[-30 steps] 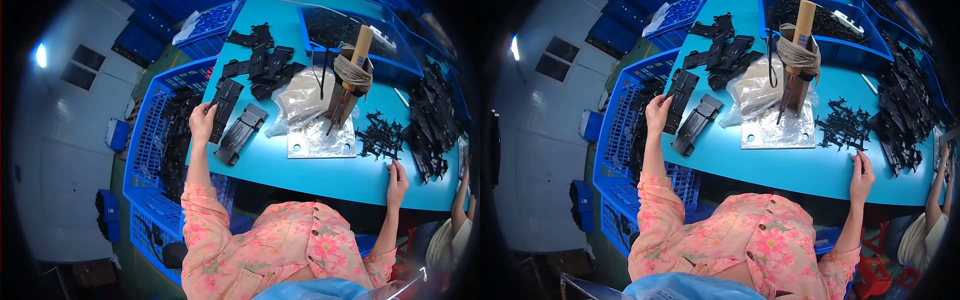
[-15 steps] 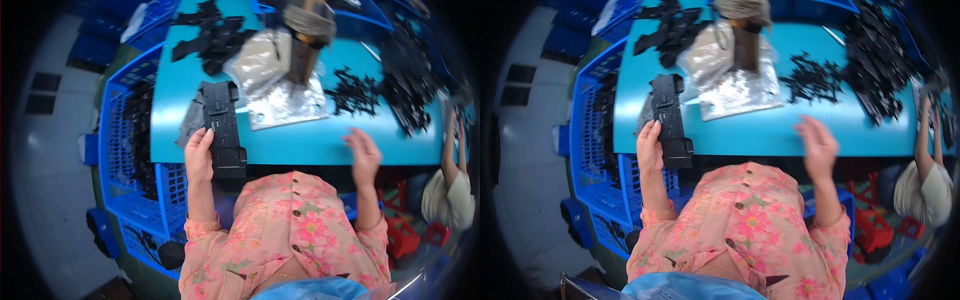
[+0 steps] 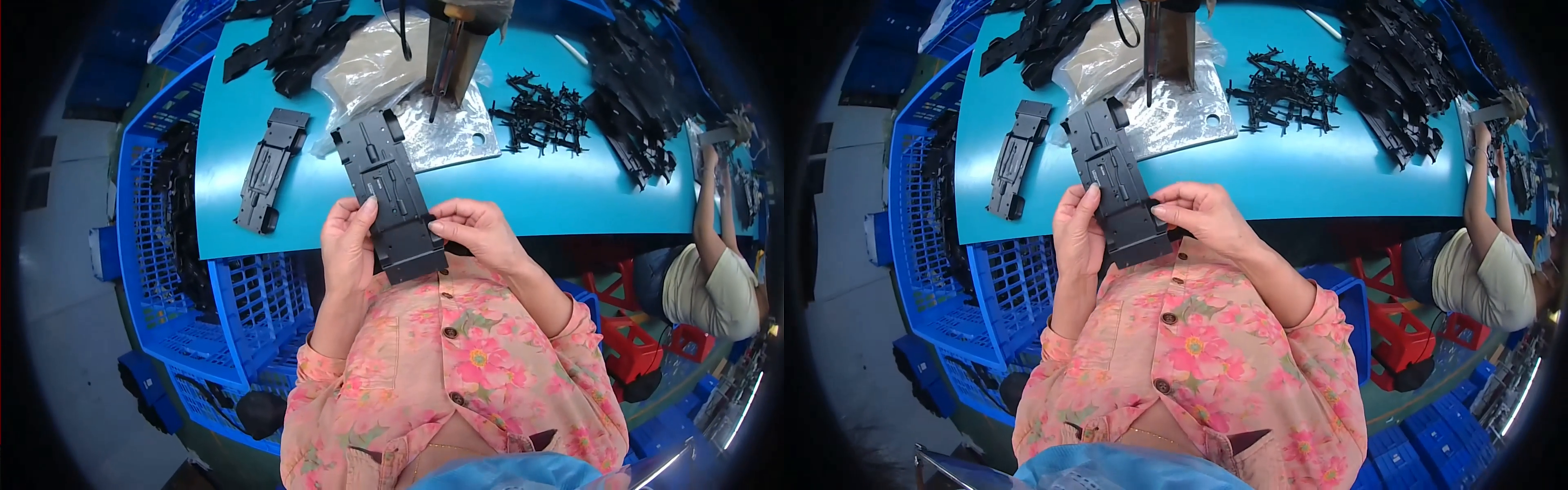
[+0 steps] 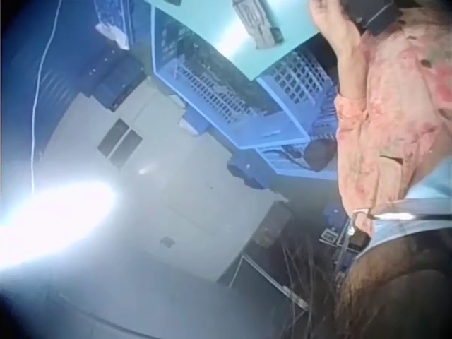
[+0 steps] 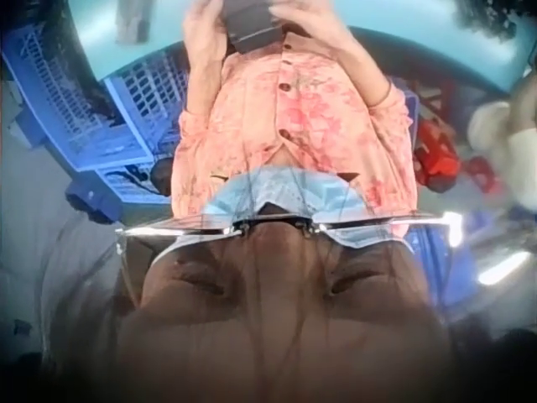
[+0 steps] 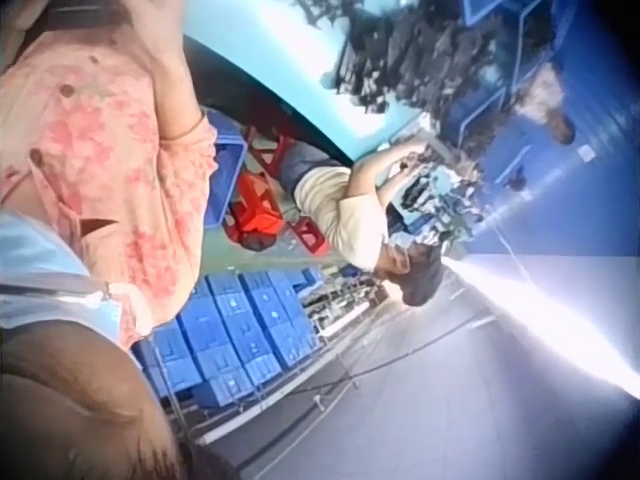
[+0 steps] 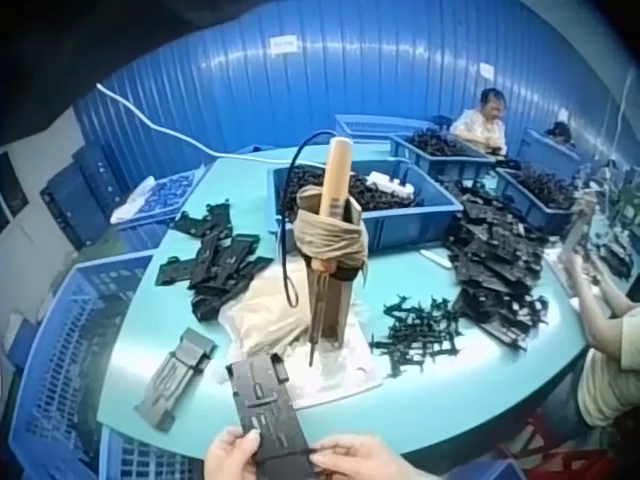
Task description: Assembling small plastic components onto a larger toy chassis base.
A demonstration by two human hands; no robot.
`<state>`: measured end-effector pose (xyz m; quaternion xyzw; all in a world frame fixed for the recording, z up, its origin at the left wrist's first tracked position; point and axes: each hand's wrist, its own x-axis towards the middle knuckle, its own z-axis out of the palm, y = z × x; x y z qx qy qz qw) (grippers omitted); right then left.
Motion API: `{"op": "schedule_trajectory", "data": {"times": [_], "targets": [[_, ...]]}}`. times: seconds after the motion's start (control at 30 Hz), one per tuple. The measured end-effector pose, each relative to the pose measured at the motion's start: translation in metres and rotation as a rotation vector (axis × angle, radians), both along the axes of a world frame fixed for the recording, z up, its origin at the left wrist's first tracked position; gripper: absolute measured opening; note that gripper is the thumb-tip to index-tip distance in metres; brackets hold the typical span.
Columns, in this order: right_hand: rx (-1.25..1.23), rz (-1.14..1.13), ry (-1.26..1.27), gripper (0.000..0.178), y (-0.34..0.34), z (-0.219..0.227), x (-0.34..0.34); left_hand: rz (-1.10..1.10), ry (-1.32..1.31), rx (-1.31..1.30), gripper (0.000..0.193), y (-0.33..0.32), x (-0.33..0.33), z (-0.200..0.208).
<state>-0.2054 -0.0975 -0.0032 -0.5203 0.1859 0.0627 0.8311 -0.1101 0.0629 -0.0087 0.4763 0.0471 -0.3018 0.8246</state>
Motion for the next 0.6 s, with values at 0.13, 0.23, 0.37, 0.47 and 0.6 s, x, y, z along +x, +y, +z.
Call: {"op": "schedule_trajectory", "data": {"times": [0.13, 0.23, 0.37, 0.47, 0.6], "targets": [[-0.175, 0.114, -0.033, 0.016, -0.003, -0.003, -0.004, 0.087, 0.124, -0.141, 0.028, 0.009, 0.000, -0.006], [-0.059, 0.214, 0.001, 0.017, 0.005, -0.001, -0.007, -0.062, 0.116, -0.217, 0.038, 0.009, 0.009, 0.010], [-0.256, 0.319, -0.061, 0.017, 0.006, -0.005, -0.014, -0.201, 0.138, -0.186, 0.037, 0.003, 0.020, -0.006], [-0.700, 0.232, -0.211, 0.014, -0.028, 0.014, -0.020, -0.223, 0.098, -0.204, 0.038, 0.000, 0.017, 0.009], [-1.164, -0.270, -0.153, 0.011, -0.082, 0.005, -0.022, -0.398, 0.174, -0.199, 0.038, -0.010, 0.010, 0.008]]}}
